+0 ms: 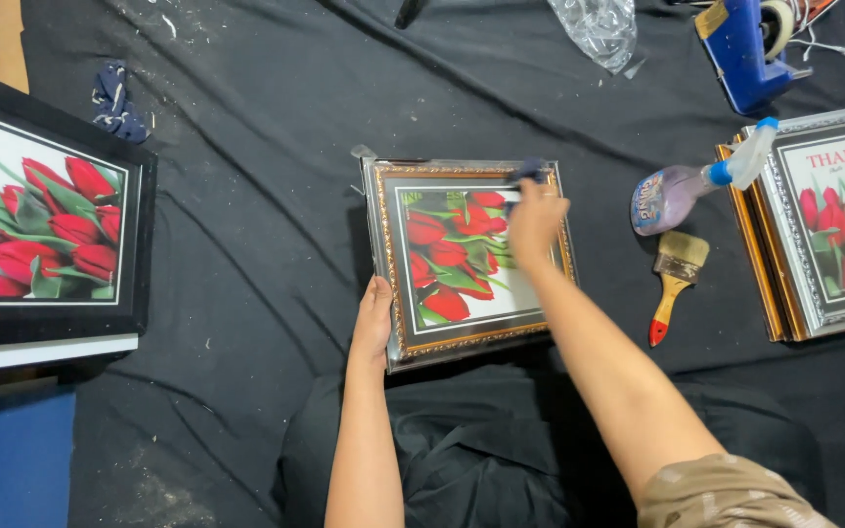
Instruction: The person sits on the floor and wipes the back and front surfaces of a framed picture with a cloth. They flip the frame over to clean both sides and then place it on a stack of similar frames.
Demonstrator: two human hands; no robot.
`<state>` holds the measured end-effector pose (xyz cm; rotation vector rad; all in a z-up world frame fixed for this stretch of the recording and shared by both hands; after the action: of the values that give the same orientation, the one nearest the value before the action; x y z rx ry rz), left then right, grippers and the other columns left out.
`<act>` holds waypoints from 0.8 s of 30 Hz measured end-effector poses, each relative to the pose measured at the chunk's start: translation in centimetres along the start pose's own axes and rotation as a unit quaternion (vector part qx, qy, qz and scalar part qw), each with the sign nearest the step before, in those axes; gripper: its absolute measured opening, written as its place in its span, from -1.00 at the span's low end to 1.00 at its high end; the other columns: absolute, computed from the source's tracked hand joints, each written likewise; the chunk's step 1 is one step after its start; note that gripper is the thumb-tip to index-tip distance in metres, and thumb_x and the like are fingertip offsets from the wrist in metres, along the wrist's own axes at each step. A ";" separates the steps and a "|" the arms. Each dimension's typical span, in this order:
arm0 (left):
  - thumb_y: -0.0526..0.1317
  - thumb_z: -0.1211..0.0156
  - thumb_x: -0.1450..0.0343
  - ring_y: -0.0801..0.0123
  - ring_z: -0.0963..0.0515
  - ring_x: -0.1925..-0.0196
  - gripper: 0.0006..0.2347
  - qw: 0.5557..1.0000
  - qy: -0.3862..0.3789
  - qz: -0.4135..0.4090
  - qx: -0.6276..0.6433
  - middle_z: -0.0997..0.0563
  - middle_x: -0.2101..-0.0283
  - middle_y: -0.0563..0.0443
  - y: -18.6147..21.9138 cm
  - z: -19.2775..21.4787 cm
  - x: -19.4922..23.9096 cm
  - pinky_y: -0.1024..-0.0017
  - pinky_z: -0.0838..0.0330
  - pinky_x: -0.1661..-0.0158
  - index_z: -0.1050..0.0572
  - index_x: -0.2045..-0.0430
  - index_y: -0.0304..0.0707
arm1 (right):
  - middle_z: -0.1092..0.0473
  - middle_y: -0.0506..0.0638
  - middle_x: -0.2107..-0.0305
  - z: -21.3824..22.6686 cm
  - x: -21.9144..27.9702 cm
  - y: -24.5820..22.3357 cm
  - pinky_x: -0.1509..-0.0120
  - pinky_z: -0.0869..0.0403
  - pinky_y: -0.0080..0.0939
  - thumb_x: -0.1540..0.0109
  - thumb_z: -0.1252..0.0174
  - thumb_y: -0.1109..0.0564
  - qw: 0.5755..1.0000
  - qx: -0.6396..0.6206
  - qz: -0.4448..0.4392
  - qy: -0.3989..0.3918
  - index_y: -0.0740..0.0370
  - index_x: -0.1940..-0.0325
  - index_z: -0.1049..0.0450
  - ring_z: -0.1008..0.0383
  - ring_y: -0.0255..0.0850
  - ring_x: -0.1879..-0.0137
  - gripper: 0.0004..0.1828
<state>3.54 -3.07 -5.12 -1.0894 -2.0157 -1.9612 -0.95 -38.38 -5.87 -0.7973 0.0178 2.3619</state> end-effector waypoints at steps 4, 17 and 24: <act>0.33 0.18 -0.50 -0.14 0.04 -0.54 -0.26 1.000 0.005 0.007 -0.013 -0.04 -0.52 -0.28 0.0 0.2 0.2 -0.06 0.10 -0.44 -0.05 -0.48 -0.21 | -0.45 0.09 0.16 4.5 -1.0 -11.1 -0.03 -0.37 0.00 -0.23 -0.09 0.39 0.969 -0.217 0.079 -0.086 0.06 -0.08 -0.54 -0.46 0.14 0.06 -0.59; 0.32 0.15 -0.51 -0.13 0.05 -0.55 -0.25 1.000 0.007 0.009 -0.007 -0.03 -0.52 -0.30 0.7 -0.3 0.4 -0.04 0.13 -0.45 -0.06 -0.46 -0.26 | -0.47 -0.06 0.23 2.9 0.0 1.2 -0.03 -0.41 -0.03 -0.26 -0.07 0.36 0.994 -0.077 -0.032 -0.070 -0.02 0.03 -0.61 -0.50 0.00 0.07 -0.64; 0.36 0.18 -0.50 -0.14 0.09 -0.55 -0.22 0.999 0.016 0.017 -0.026 0.00 -0.52 -0.32 0.6 -0.2 0.3 -0.02 0.16 -0.46 -0.03 -0.47 -0.29 | -0.49 0.02 0.05 13.0 2.8 -20.6 -0.14 -0.38 -0.05 -0.20 -0.03 0.38 0.918 -0.311 0.198 -0.144 0.05 -0.17 -0.50 -0.48 0.01 -0.14 -0.51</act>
<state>3.63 -3.17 -4.42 -1.0887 -1.9265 -2.0119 2.21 -17.68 6.92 -0.7659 -0.8028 2.8927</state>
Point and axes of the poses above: each hand's wrist, its own x-axis away from the middle knuckle, its own z-axis out of the back of the hand, y = z × x, the point moved 7 cm from there along -x, towards the middle knuckle
